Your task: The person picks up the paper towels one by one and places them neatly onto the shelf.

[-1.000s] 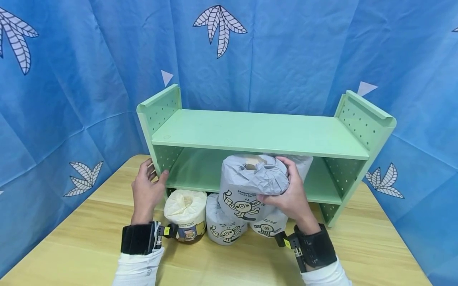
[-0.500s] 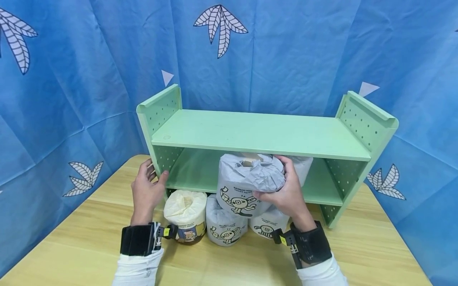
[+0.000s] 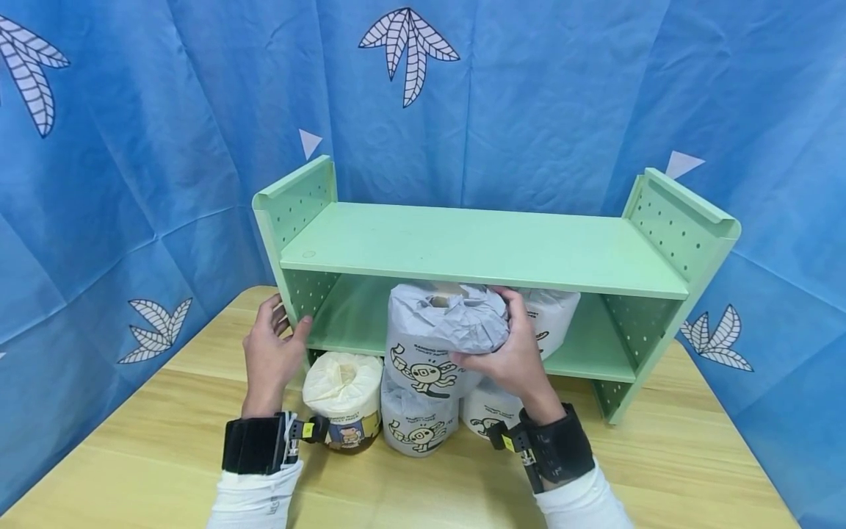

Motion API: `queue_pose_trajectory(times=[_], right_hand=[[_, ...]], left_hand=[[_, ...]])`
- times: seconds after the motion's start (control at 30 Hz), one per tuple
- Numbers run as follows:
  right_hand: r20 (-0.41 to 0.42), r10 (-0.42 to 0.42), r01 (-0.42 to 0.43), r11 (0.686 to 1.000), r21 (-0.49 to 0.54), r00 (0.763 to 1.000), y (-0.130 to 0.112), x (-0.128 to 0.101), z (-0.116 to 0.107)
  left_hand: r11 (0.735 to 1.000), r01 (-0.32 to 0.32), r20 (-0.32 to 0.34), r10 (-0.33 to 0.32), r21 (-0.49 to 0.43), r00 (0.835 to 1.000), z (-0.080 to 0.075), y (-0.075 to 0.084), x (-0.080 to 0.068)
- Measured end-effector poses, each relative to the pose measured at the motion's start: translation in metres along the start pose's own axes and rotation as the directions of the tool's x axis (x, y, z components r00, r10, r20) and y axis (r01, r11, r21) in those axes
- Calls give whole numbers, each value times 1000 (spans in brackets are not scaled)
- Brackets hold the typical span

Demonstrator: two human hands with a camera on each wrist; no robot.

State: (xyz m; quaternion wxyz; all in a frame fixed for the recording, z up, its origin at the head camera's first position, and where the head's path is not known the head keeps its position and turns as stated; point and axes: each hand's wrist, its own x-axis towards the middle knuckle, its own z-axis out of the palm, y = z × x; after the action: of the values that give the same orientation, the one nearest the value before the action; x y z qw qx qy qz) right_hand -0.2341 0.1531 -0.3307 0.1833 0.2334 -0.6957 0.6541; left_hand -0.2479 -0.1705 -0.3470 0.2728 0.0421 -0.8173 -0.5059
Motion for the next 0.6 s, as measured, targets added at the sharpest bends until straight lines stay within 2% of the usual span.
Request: queue_pose_trajectory(times=[0.4,0.6], right_hand=[[-24,8,-11,996,-91,1000,6,6,5],[-25,42,-44,990,-132,999,5,6,3]], left_hand=[[1000,-2,-4,2,1,1000,0,-1,0],[1000,-22,-13,22,0,1000,1,-1,0]])
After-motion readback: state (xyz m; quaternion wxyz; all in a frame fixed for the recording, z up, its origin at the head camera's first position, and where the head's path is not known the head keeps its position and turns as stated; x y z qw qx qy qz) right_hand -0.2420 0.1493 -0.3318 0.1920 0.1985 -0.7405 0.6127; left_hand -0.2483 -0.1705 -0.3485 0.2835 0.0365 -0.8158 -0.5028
